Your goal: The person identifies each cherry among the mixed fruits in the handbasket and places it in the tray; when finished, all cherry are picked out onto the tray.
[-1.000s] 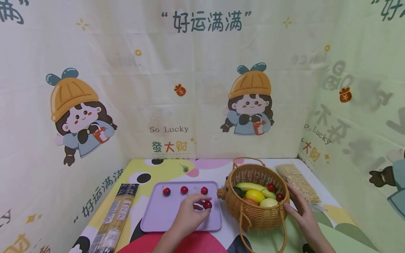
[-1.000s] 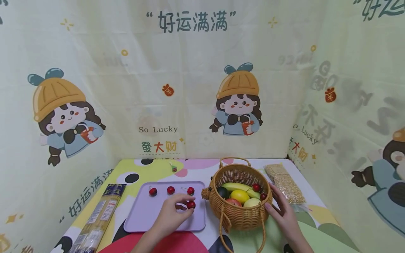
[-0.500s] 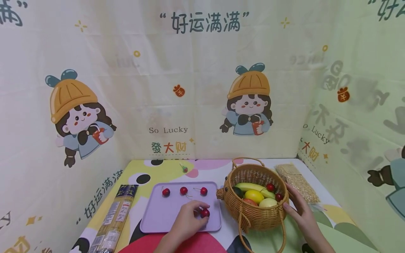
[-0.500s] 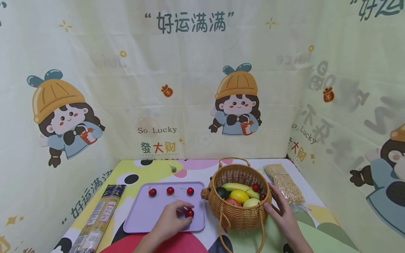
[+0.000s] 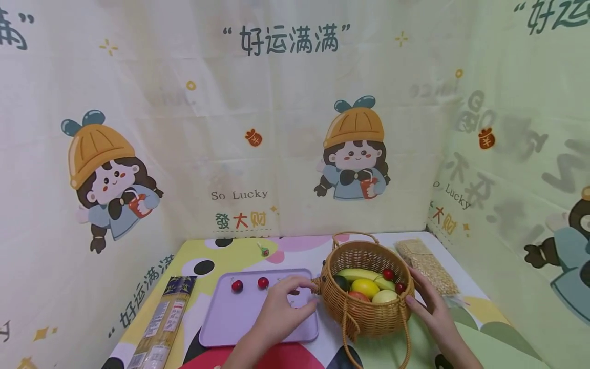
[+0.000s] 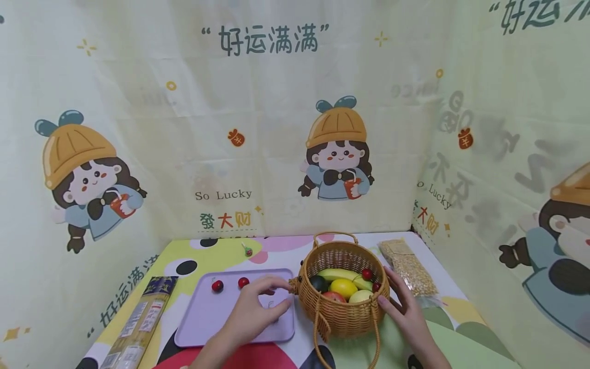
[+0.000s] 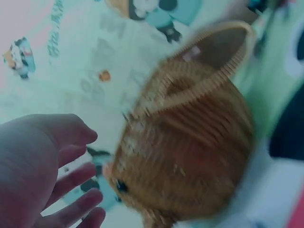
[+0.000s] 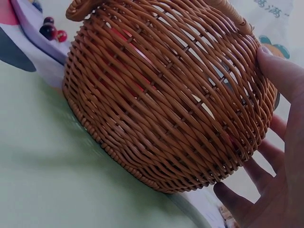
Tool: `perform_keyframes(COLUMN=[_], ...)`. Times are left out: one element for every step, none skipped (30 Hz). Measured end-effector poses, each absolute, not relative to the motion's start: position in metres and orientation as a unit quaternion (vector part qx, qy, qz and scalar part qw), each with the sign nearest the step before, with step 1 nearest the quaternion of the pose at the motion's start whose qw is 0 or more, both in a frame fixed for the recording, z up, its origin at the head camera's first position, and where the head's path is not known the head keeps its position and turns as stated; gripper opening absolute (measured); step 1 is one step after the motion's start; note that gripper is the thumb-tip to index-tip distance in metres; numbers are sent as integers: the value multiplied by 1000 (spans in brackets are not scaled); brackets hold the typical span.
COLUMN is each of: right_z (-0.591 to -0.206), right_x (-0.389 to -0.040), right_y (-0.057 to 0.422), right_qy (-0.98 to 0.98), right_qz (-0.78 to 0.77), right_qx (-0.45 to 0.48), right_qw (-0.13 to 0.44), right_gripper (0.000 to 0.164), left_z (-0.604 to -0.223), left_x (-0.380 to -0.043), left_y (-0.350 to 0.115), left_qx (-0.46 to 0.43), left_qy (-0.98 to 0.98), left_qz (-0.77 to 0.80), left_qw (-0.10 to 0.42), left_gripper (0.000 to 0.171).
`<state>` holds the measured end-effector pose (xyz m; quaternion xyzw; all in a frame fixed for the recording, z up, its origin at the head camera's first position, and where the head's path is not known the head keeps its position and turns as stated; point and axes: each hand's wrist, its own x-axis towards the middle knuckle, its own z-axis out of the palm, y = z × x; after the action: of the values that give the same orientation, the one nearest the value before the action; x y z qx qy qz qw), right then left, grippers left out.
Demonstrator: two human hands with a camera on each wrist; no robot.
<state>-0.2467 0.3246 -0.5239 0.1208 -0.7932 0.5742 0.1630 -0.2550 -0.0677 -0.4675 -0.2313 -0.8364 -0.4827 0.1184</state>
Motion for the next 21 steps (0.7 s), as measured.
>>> perform_keyframes(right_z=[-524,-524,-524,-524,-524,-524,-524,-524,-524,-524,-524,-524,-524,-524,-524,-524,-524,-524,-524,-523,-523], right_x=[-247,-247,-247,-247,-246,-246,-246,-246,-246,-246,-246,-246,-245,-245,-245,-245,-245,-245,-245,-245,-245], right_y=[325,325,325,325,325,325,326,327,327,328,328,328,328,327,327,326,326,326,325,325,324], right_qy=[-794,-794,-794,-794,-794,-794,-795,-795,-796,-796,-796,-797,-797,-798,-799,-799,-799,-800,-799,-799,-798], right_qz=[574,574,574,574,574,575,574,574,573,573,573,571,570,570,569,570,570,569,570,571,573], right_qx=[119,119,119,118,116,114,112,110,108,107,107,107,108,108,108,107,107,106,106,106,105], right_qw=[164,163,161,161,160,160,161,161,163,165,165,166,165,164,163,163,161,160,158,158,156], right_gripper=[67,67,67,68,68,68,68,68,68,68,68,68,68,68,68,68,68,68,68,67,67], left_z=[-459,-452,-445,-439,-434,-429,-426,-423,-420,-418,-415,-413,-410,-407,-404,-401,-398,-395,-392,-389,-387], left_x=[-255,-255,-256,-258,-261,-265,-270,-276,-283,-290,-298,-306,-314,-321,-329,-335,-340,-345,-350,-354,-358], left_y=[-61,-54,-47,-40,-33,-25,-17,-9,-1,5,11,17,22,28,33,38,43,49,54,60,66], left_qx=[-244,-259,-273,-285,-298,-310,-321,-332,-343,-353,-364,-376,-387,-398,-407,-414,-420,-425,-427,-428,-429], left_qy=[-827,-818,-810,-802,-795,-788,-783,-782,-781,-781,-784,-787,-792,-798,-804,-810,-816,-821,-827,-831,-835], left_qz=[-494,-504,-512,-519,-525,-529,-530,-526,-520,-514,-502,-490,-471,-450,-428,-406,-384,-363,-342,-327,-312], left_qw=[109,99,88,76,65,55,47,42,34,23,10,-5,-23,-43,-65,-85,-103,-118,-131,-142,-148], left_gripper=[23,22,21,20,20,19,18,19,20,20,22,24,25,27,27,27,29,29,30,31,31])
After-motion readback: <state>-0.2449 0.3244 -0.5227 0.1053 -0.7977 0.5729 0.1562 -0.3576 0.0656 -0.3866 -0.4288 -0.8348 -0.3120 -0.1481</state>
